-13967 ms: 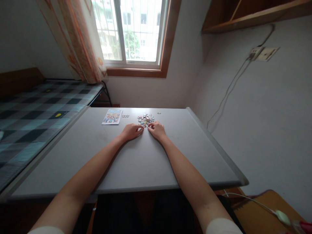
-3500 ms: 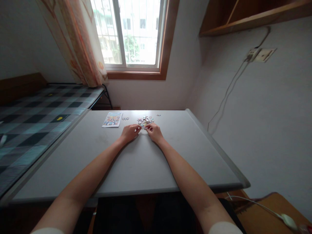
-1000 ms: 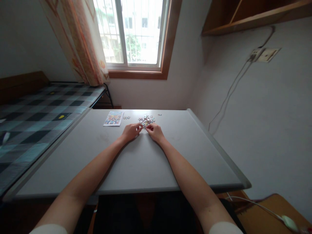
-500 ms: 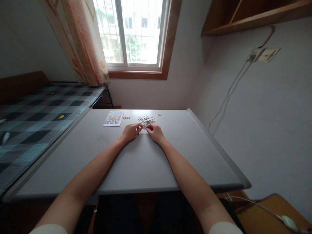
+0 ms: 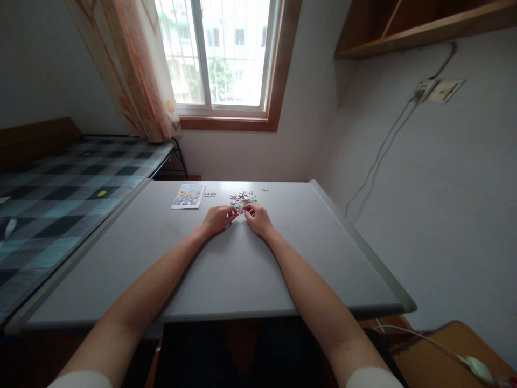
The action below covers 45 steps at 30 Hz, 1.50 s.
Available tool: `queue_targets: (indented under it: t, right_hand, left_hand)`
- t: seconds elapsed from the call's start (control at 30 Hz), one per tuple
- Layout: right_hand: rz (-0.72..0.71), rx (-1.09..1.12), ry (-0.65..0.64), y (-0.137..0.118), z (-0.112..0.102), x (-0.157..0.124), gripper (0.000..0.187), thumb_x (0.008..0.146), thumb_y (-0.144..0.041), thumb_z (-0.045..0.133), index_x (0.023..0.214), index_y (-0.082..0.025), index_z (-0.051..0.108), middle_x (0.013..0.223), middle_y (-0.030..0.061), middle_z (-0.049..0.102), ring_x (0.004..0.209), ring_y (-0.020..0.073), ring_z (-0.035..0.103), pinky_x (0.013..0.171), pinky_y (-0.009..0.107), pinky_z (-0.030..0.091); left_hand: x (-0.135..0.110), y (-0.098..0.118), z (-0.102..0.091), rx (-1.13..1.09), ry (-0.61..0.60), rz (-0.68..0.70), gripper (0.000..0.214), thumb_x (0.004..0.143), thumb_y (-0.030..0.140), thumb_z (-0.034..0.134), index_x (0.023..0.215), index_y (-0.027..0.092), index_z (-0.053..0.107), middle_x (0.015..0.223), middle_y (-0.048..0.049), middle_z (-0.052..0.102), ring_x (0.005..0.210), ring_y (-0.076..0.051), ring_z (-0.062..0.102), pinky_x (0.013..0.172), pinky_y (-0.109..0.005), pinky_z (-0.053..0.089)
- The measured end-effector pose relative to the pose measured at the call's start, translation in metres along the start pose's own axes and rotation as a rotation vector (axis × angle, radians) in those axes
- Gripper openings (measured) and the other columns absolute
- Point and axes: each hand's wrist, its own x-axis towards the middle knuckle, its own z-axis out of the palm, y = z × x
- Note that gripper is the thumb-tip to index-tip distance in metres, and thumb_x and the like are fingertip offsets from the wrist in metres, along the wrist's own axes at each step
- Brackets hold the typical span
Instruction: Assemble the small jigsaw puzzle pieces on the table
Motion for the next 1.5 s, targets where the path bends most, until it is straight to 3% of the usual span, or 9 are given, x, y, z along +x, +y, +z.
queue_targets:
  t: [0.33, 0.9, 1.13, 1.5]
  right_hand:
    - [-0.035, 0.048, -0.041, -0.0006, 0.002, -0.0004, 0.021, 0.076, -0.012, 0.051, 0.086, -0.018, 0.068, 0.084, 0.002, 0.06, 0.067, 0.0102, 0.054, 0.07, 0.025, 0.047]
    - [-0.046, 0.061, -0.05, -0.0022, 0.0017, -0.0006, 0.02, 0.075, -0.013, 0.051, 0.085, -0.018, 0.067, 0.082, 0.0023, 0.063, 0.066, 0.011, 0.055, 0.066, 0.024, 0.046]
    - [0.024, 0.089, -0.003, -0.0036, 0.0003, -0.001, 0.02, 0.074, -0.015, 0.05, 0.087, -0.017, 0.065, 0.076, 0.0013, 0.063, 0.064, 0.0119, 0.056, 0.066, 0.025, 0.046]
    - [-0.001, 0.031, 0.023, -0.0038, -0.0008, -0.0009, 0.01, 0.074, -0.018, 0.054, 0.078, -0.017, 0.063, 0.073, 0.0011, 0.062, 0.063, 0.0114, 0.054, 0.065, 0.023, 0.044]
  left_hand:
    - [-0.0004, -0.002, 0.0037, 0.055, 0.016, -0.02, 0.038, 0.082, 0.056, 0.053, 0.101, 0.025, 0.064, 0.073, 0.0019, 0.067, 0.061, -0.013, 0.059, 0.062, -0.023, 0.038]
    - [0.0002, -0.0037, 0.005, 0.048, 0.014, 0.031, 0.036, 0.083, 0.054, 0.052, 0.097, 0.024, 0.067, 0.073, 0.0022, 0.067, 0.059, -0.011, 0.057, 0.06, -0.022, 0.038]
    - [0.001, -0.0027, 0.0031, 0.049, 0.053, -0.028, 0.035, 0.087, 0.05, 0.047, 0.093, 0.023, 0.07, 0.071, 0.001, 0.069, 0.06, -0.012, 0.058, 0.06, -0.023, 0.037]
    - [0.0007, 0.0001, 0.0019, 0.059, 0.062, -0.01, 0.023, 0.087, 0.034, 0.05, 0.092, 0.024, 0.07, 0.069, 0.0011, 0.068, 0.058, -0.011, 0.057, 0.057, -0.021, 0.036]
